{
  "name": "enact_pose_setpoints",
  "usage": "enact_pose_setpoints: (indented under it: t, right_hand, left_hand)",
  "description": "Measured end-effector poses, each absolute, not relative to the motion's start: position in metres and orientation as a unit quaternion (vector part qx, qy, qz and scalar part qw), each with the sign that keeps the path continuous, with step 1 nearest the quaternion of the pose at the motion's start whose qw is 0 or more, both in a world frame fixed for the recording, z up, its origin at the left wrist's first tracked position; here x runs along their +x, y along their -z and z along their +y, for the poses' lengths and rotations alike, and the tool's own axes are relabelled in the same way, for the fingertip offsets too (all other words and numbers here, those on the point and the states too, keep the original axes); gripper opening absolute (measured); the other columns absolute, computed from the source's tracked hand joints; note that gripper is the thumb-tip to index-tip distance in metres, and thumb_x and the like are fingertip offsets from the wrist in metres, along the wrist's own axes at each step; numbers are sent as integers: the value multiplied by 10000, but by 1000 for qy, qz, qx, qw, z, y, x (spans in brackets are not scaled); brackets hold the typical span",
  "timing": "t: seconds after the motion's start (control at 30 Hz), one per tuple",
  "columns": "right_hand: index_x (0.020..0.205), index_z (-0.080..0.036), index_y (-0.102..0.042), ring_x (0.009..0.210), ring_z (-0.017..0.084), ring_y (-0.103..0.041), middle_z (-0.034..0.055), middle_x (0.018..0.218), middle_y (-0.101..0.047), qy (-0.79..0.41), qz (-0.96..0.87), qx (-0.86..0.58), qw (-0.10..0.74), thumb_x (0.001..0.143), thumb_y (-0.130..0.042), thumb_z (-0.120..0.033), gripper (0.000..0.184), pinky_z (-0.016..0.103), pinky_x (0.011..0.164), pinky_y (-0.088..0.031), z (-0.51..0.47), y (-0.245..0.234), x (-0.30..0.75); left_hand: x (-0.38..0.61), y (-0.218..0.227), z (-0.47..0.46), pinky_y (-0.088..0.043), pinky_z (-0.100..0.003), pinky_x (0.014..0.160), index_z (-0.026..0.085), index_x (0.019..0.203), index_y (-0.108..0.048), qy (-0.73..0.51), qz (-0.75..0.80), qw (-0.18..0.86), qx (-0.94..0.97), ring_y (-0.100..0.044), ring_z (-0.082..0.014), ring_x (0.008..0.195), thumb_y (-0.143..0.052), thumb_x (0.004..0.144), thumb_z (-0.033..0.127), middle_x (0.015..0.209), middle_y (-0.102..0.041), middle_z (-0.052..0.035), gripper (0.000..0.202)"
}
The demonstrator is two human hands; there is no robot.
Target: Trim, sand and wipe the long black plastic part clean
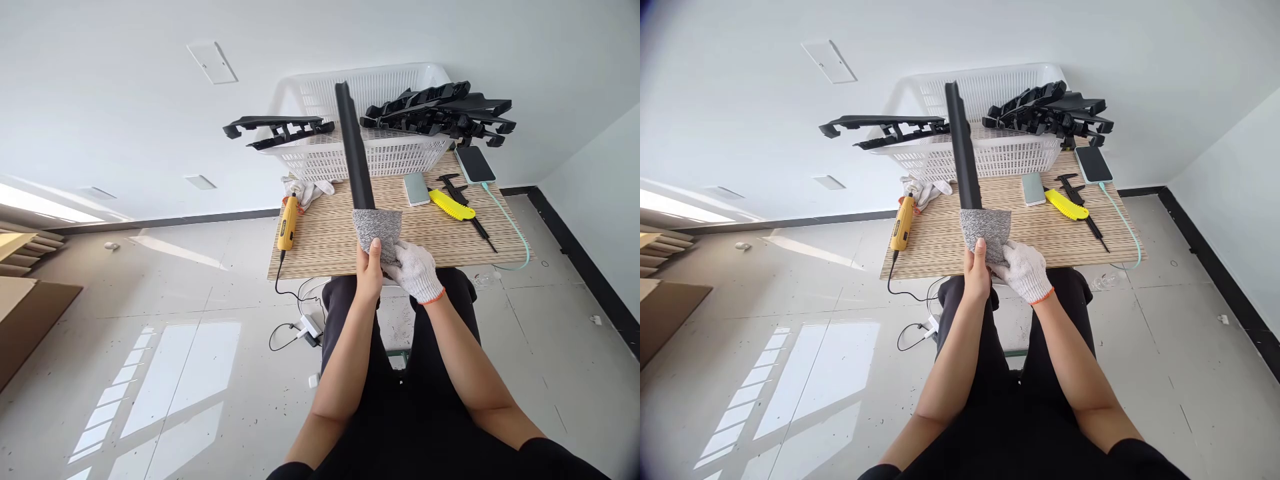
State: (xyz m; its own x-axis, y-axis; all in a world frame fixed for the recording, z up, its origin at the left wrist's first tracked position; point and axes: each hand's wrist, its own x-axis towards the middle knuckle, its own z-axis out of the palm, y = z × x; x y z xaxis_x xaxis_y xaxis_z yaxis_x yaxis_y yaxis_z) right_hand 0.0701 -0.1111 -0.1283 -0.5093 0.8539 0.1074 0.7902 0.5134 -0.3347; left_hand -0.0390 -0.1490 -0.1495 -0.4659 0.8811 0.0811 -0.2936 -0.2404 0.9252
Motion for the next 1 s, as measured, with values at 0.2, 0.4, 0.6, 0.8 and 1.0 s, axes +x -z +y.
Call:
enact_pose_setpoints:
  t: [0.2, 0.4, 0.6, 0.8, 1.0]
  right_hand:
    - [1164, -233, -739, 886, 259, -692, 77, 1066, -756, -123, -852, -491, 131, 958, -577, -558, 417, 331, 652, -335, -111, 127, 69]
    - [1078, -206, -751, 895, 243, -691, 79, 1053, -749, -127, -862, -470, 140, 988, -534, -581, 442, 331, 647, -322, -112, 127, 70]
    - [949, -203, -760, 876, 236, -684, 86, 985, -736, -116, -872, -449, 157, 935, -599, -627, 454, 324, 657, -345, -113, 130, 71]
    - [883, -204, -704, 829, 222, -665, 74, 965, -711, -213, -837, -431, 262, 838, -676, -663, 462, 331, 703, -436, -117, 138, 79]
    - [1243, -214, -621, 814, 238, -666, 100, 1006, -691, -413, -610, -471, 485, 970, -399, -697, 598, 380, 703, -534, -109, 144, 88]
  left_hand:
    - [-41, 147, -150, -394, -408, 1252, 271, 1404, -616, -703, 466, 423, 331, -512, -269, 1489, -618, 939, 670, 1489, -630, -93, 613]
    - [-43, 153, -147, -371, -428, 1278, 254, 1439, -592, -710, 468, 469, 238, -474, -271, 1523, -596, 934, 700, 1579, -558, -98, 673]
    - [-40, 155, -147, -368, -413, 1285, 229, 1461, -584, -717, 482, 465, 196, -434, -250, 1556, -415, 986, 749, 1596, -547, -117, 724]
    - [-42, 148, -147, -457, -401, 1221, 197, 1487, -567, -722, 458, 497, 148, -537, -269, 1478, -413, 1003, 718, 1557, -587, -142, 727]
    - [-43, 150, -149, -491, -422, 1187, 246, 1463, -582, -703, 393, 559, 198, -552, -294, 1460, -673, 922, 609, 1515, -625, -121, 658]
